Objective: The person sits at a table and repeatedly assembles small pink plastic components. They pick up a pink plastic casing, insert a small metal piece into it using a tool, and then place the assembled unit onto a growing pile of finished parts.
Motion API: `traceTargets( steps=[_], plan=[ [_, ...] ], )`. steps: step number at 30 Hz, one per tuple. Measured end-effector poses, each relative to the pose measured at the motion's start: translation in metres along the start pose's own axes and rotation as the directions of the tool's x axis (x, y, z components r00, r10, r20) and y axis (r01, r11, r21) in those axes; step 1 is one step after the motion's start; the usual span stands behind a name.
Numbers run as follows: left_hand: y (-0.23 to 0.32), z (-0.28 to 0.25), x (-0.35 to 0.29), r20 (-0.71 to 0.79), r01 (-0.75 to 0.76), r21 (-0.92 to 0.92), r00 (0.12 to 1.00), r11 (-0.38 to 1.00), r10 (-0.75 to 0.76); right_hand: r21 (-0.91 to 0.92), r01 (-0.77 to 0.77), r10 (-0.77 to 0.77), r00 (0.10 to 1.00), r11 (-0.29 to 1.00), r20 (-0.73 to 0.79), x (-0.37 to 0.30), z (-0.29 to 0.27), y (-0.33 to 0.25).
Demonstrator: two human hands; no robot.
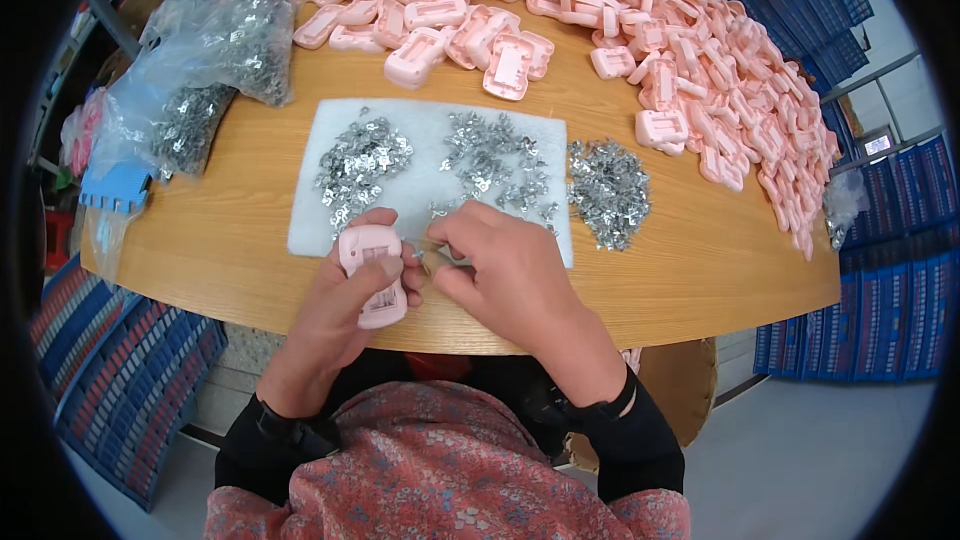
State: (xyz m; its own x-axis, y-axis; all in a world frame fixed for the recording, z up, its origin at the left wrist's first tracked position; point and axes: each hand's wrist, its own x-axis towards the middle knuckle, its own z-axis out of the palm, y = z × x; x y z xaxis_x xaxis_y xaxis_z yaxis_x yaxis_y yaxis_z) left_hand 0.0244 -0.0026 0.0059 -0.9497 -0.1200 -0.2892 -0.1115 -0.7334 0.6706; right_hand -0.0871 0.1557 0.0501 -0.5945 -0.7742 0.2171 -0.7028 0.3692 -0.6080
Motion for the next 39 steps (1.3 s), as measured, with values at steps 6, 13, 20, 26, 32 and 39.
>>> traceTargets(
  steps=[6,13,20,26,32,39],
  plan=[
    [-0.003,0.0,0.002,0.07,-0.032,0.102,0.997,0.994,0.025,0.052,0.005,-0.005,1.0,0.999,-0.003,-0.01,-0.002,-0.01],
    [-0.007,0.002,0.002,0.07,-0.072,0.154,0.996,0.985,0.062,0.337,-0.272,0.259,0.962,0.901,0.084,-0.018,0.0,-0.012],
    [-0.001,0.009,0.002,0.118,0.164,-0.07,0.981,0.984,-0.155,0.606,-0.307,0.325,0.942,0.734,0.085,-0.024,0.007,0.007],
    [-0.001,0.008,0.004,0.187,0.337,-0.173,0.934,0.925,-0.305,0.365,-0.154,0.164,0.986,0.918,0.004,-0.017,0.003,-0.005],
    [-0.006,0.011,0.004,0.175,0.378,-0.097,0.917,0.921,-0.358,0.103,-0.08,0.08,0.997,0.992,0.005,-0.016,0.002,-0.008],
    [-0.017,0.002,0.008,0.165,0.386,0.045,0.907,0.921,-0.388,-0.108,-0.021,0.028,0.997,0.994,0.067,-0.02,-0.001,-0.015]
  ],
)
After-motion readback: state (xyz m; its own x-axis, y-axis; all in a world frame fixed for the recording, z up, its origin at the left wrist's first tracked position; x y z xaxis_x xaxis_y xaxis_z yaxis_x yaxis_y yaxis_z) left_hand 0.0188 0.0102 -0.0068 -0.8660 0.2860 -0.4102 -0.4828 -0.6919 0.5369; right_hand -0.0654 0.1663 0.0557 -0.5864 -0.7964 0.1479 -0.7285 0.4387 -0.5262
